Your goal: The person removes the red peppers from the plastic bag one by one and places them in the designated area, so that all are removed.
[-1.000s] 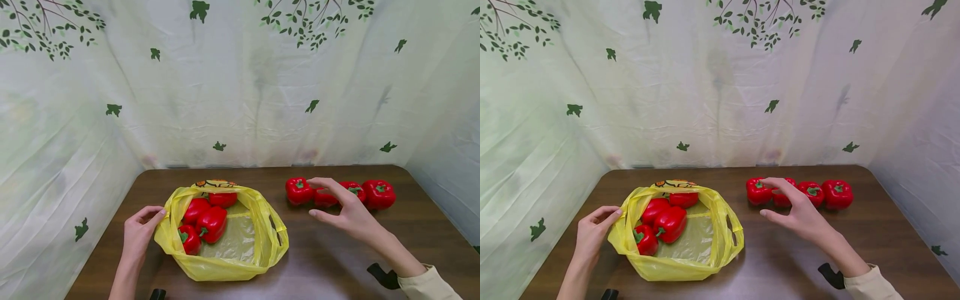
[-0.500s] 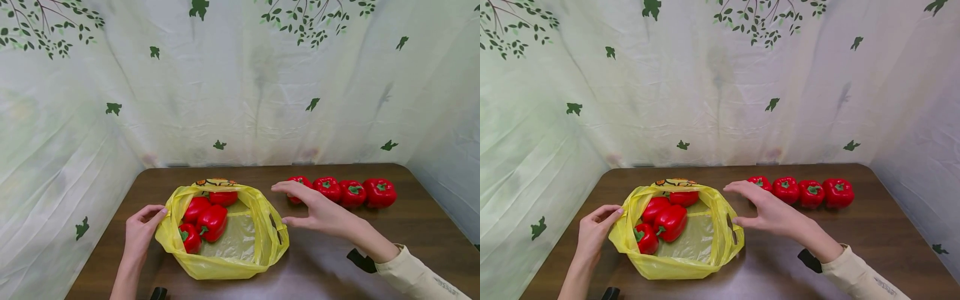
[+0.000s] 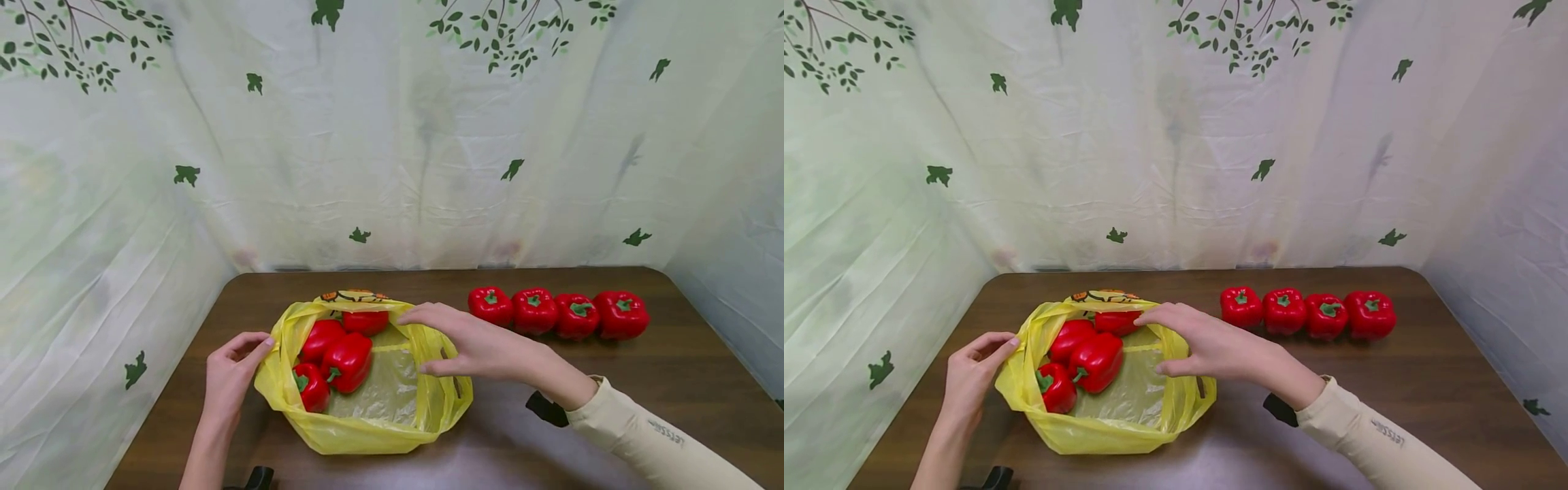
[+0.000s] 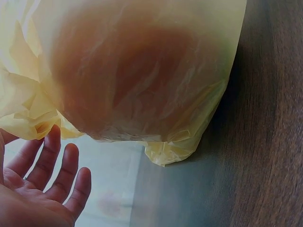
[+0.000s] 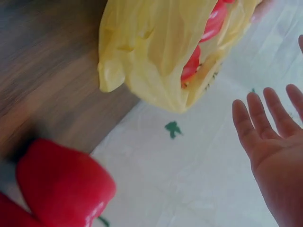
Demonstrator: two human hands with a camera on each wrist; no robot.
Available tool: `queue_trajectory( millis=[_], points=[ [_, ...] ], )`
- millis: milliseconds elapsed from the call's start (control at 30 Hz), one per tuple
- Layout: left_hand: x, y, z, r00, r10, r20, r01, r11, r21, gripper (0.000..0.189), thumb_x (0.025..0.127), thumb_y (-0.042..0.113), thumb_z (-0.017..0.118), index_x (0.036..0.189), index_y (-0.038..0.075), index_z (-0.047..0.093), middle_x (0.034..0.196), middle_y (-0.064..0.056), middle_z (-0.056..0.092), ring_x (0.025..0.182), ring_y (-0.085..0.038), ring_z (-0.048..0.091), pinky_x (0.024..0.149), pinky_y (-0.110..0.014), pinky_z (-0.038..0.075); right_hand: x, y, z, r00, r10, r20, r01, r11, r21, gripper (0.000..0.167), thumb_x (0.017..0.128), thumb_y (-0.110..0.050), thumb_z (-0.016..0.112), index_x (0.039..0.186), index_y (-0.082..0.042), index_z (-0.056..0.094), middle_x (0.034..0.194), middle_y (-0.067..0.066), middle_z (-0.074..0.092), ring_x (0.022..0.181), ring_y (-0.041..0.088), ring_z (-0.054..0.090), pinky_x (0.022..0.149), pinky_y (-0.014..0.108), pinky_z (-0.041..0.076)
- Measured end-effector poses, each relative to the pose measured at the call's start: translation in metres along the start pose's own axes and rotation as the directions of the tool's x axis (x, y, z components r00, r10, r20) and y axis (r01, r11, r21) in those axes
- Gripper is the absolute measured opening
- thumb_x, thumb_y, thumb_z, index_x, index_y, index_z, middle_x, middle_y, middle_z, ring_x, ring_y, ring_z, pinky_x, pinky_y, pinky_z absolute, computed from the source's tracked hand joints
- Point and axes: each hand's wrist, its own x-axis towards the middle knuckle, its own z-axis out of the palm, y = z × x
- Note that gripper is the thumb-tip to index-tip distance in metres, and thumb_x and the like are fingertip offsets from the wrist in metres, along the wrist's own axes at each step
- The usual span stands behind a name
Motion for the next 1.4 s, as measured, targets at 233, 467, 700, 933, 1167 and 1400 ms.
queue_trajectory(
  millis=[233, 467, 700, 933, 1167, 1400],
  points=[
    [0.0, 0.0, 0.0, 1.0, 0.001, -0.003, -0.001, 1.0, 0.013, 0.029, 0.091, 0.023, 0.073, 0.106, -0.001, 0.071, 0.094, 0.0, 0.067, 0.082, -0.015, 0.06, 0.068, -0.02, 0.052, 0.024, 0.001, 0.012, 0.997, -0.019, 0.081, 0.018, 1.0, 0.01, 0.062, 0.089, -0.029, 0.075, 0.144, -0.028, 0.045, 0.144, -0.017, 0.041, 0.135, 0.003, 0.033, 0.108, 0.032, 0.035],
    [0.001, 0.001, 0.0, 1.0, -0.001, -0.002, 0.001, 1.0, 0.01, 0.029, 0.091, 0.024, 0.073, 0.107, -0.001, 0.07, 0.096, -0.001, 0.067, 0.083, -0.016, 0.06, 0.069, -0.02, 0.052, 0.046, 0.008, 0.028, 0.99, -0.089, 0.11, 0.093, 0.995, -0.033, 0.059, 0.091, -0.031, 0.072, 0.142, -0.018, 0.047, 0.144, -0.01, 0.045, 0.135, 0.007, 0.036, 0.11, 0.03, 0.032],
    [0.001, 0.002, 0.001, 1.0, -0.004, 0.0, 0.004, 1.0, 0.001, 0.03, 0.091, 0.024, 0.073, 0.107, -0.001, 0.07, 0.095, -0.001, 0.067, 0.083, -0.017, 0.06, 0.069, -0.02, 0.053, 0.066, 0.017, 0.043, 0.986, -0.073, 0.147, 0.073, 0.997, 0.006, 0.059, 0.091, -0.027, 0.073, 0.142, -0.013, 0.048, 0.145, -0.006, 0.046, 0.134, 0.009, 0.038, 0.11, 0.029, 0.031],
    [0.001, 0.001, 0.001, 1.0, -0.008, -0.004, 0.008, 1.0, -0.005, 0.03, 0.09, 0.025, 0.074, 0.106, -0.001, 0.07, 0.095, -0.001, 0.067, 0.082, -0.017, 0.059, 0.068, -0.02, 0.052, 0.082, 0.025, 0.058, 0.983, -0.03, 0.181, 0.033, 0.999, -0.011, 0.059, 0.091, -0.027, 0.073, 0.143, -0.014, 0.048, 0.145, -0.004, 0.046, 0.134, 0.011, 0.04, 0.11, 0.028, 0.032],
    [0.0, 0.001, 0.0, 1.0, -0.015, -0.015, 0.015, 1.0, 0.004, 0.03, 0.09, 0.025, 0.074, 0.105, -0.001, 0.071, 0.094, -0.001, 0.067, 0.082, -0.017, 0.058, 0.068, -0.02, 0.052, 0.095, 0.029, 0.066, 0.977, 0.009, 0.215, -0.006, 1.0, -0.011, 0.063, 0.091, -0.025, 0.072, 0.147, -0.017, 0.044, 0.149, -0.002, 0.043, 0.135, 0.01, 0.038, 0.109, 0.027, 0.032],
    [0.0, 0.001, -0.001, 1.0, -0.009, -0.006, 0.009, 1.0, 0.009, 0.029, 0.091, 0.024, 0.073, 0.106, -0.001, 0.07, 0.094, 0.0, 0.067, 0.083, -0.017, 0.059, 0.069, -0.02, 0.052, 0.104, 0.03, 0.077, 0.972, 0.019, 0.233, 0.0, 0.997, -0.079, 0.071, 0.085, -0.023, 0.079, 0.147, -0.02, 0.044, 0.145, -0.004, 0.046, 0.132, 0.012, 0.039, 0.109, 0.028, 0.031]
  ],
)
